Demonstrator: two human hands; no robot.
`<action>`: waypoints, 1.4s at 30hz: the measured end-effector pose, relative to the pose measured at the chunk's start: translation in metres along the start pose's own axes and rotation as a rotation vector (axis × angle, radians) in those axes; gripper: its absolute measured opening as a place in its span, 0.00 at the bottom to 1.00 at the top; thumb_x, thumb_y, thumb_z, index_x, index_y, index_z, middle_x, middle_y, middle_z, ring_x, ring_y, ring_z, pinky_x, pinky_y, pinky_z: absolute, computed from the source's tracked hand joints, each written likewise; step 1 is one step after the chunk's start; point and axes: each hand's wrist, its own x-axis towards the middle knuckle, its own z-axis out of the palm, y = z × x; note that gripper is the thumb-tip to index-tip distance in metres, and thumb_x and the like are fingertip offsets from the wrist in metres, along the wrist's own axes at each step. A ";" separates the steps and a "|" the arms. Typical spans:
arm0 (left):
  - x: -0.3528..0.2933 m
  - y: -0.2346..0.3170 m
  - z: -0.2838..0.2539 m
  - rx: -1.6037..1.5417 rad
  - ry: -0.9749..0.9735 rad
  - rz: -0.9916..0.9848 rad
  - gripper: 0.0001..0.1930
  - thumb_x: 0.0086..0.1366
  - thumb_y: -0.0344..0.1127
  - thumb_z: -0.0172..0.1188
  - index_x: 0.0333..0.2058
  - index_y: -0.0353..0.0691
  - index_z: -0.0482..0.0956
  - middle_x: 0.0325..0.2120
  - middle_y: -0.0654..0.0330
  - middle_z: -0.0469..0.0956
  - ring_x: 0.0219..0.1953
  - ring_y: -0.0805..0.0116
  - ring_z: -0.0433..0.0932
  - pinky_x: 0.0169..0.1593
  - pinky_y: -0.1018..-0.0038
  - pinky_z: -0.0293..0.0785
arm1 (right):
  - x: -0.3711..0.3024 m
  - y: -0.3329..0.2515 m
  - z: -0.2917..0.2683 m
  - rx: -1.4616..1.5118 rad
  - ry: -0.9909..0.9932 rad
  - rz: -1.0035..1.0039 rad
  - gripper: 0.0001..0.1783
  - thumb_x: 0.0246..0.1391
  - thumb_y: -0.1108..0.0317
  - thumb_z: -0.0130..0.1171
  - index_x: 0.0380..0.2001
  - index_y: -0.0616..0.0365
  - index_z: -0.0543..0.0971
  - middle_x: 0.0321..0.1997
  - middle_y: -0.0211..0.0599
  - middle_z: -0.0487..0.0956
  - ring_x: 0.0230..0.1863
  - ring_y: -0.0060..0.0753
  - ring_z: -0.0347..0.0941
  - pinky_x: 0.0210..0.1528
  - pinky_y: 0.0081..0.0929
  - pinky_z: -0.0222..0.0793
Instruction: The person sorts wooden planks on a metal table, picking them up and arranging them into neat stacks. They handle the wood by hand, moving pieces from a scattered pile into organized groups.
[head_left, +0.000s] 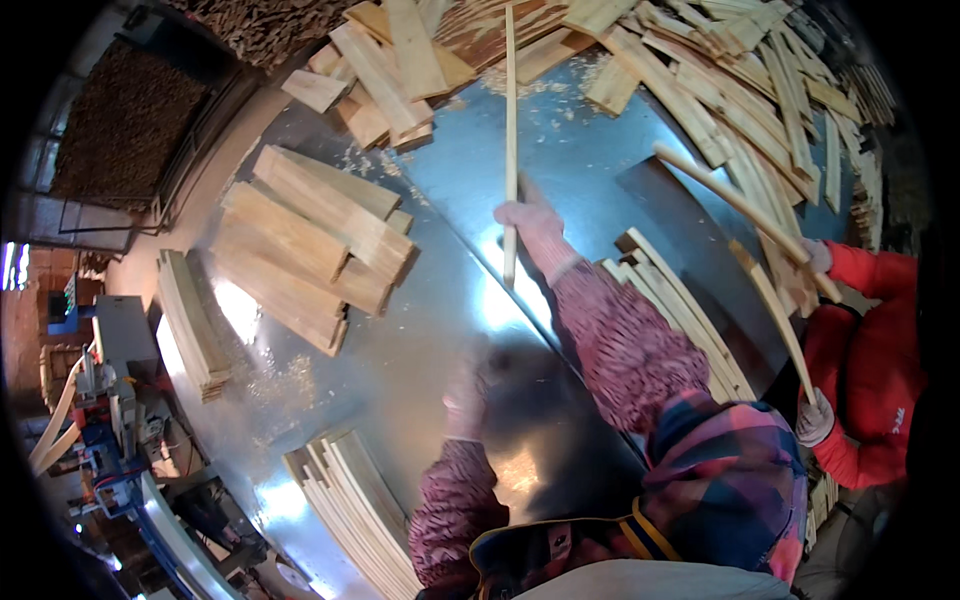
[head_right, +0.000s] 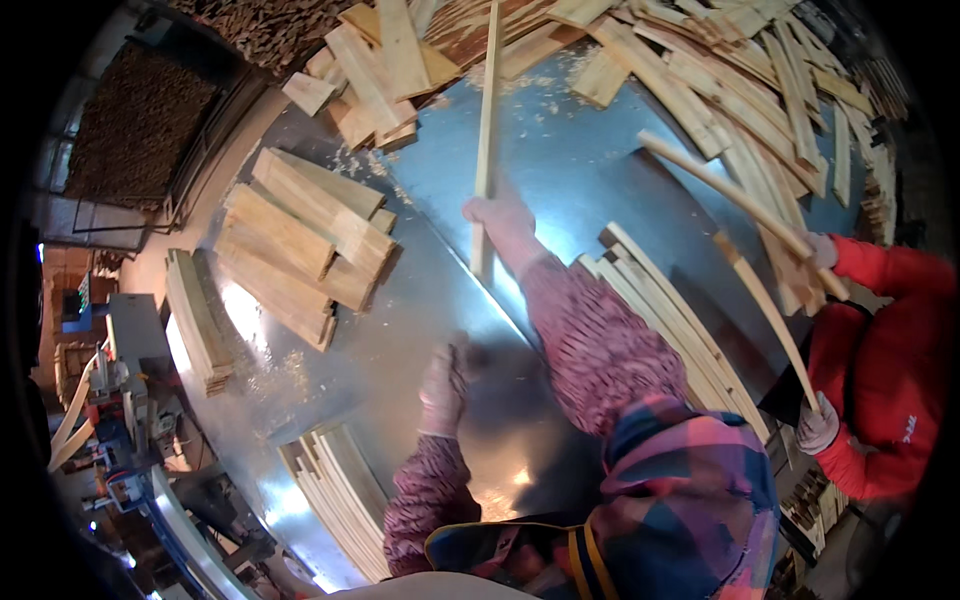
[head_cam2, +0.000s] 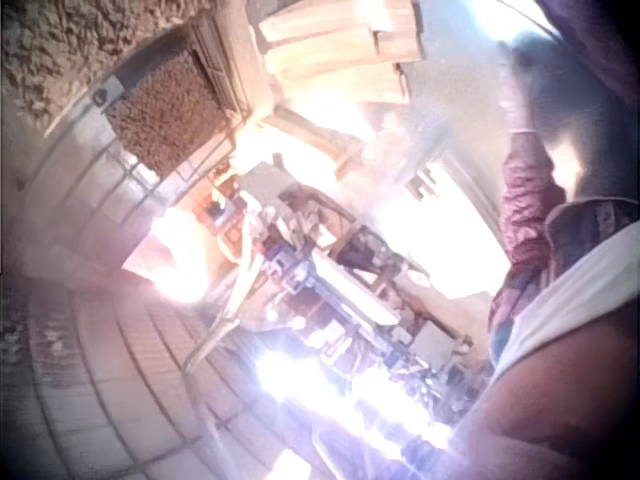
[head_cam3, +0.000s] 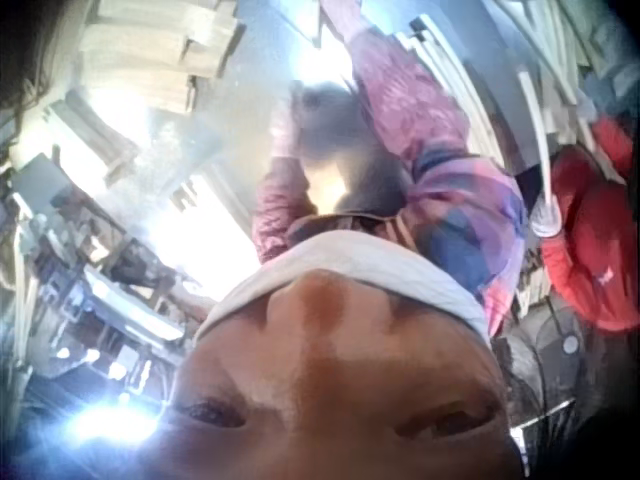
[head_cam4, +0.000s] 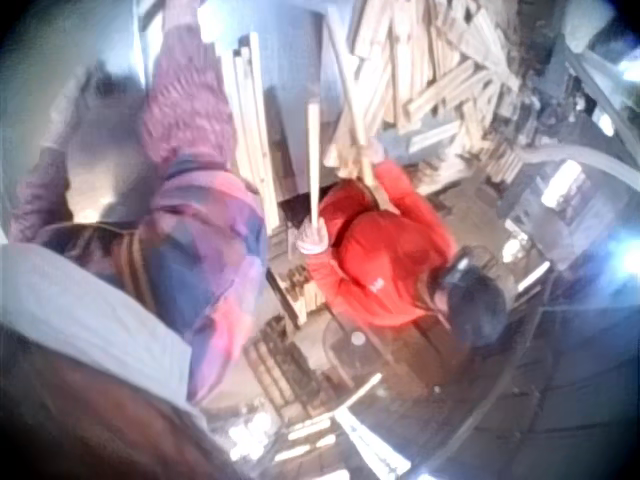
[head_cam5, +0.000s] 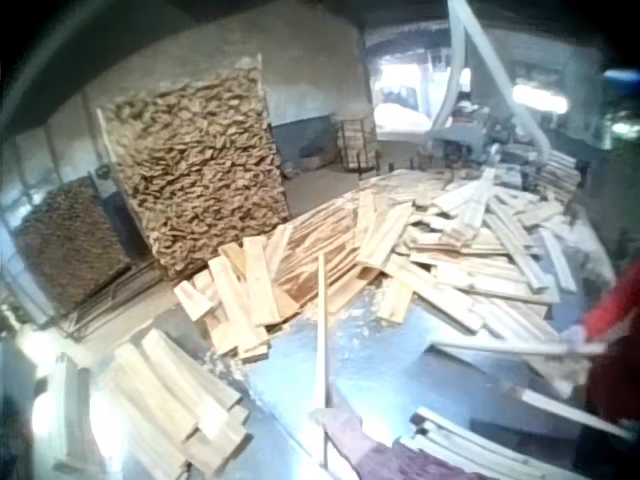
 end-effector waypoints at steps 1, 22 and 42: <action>0.001 0.023 0.017 -0.049 -0.114 0.017 0.31 0.76 0.53 0.47 0.66 0.34 0.64 0.56 0.51 0.76 0.55 0.57 0.78 0.58 0.61 0.76 | -0.012 0.005 -0.021 0.149 -0.199 0.004 0.43 0.47 0.55 0.68 0.67 0.55 0.68 0.65 0.56 0.70 0.63 0.54 0.69 0.65 0.37 0.65; -0.006 0.016 0.034 0.655 0.079 -0.152 0.16 0.60 0.30 0.64 0.47 0.32 0.81 0.34 0.61 0.83 0.31 0.74 0.78 0.37 0.74 0.75 | 0.223 0.039 -0.339 -1.430 0.104 -0.037 0.31 0.56 0.56 0.59 0.60 0.59 0.70 0.52 0.52 0.81 0.55 0.51 0.79 0.58 0.45 0.73; 0.021 0.003 0.095 0.596 0.177 0.011 0.32 0.71 0.40 0.53 0.70 0.40 0.56 0.55 0.57 0.77 0.41 0.62 0.82 0.49 0.72 0.79 | 0.246 -0.050 -0.133 -1.406 -0.091 -0.019 0.21 0.62 0.56 0.52 0.49 0.58 0.81 0.47 0.44 0.81 0.44 0.37 0.82 0.42 0.37 0.81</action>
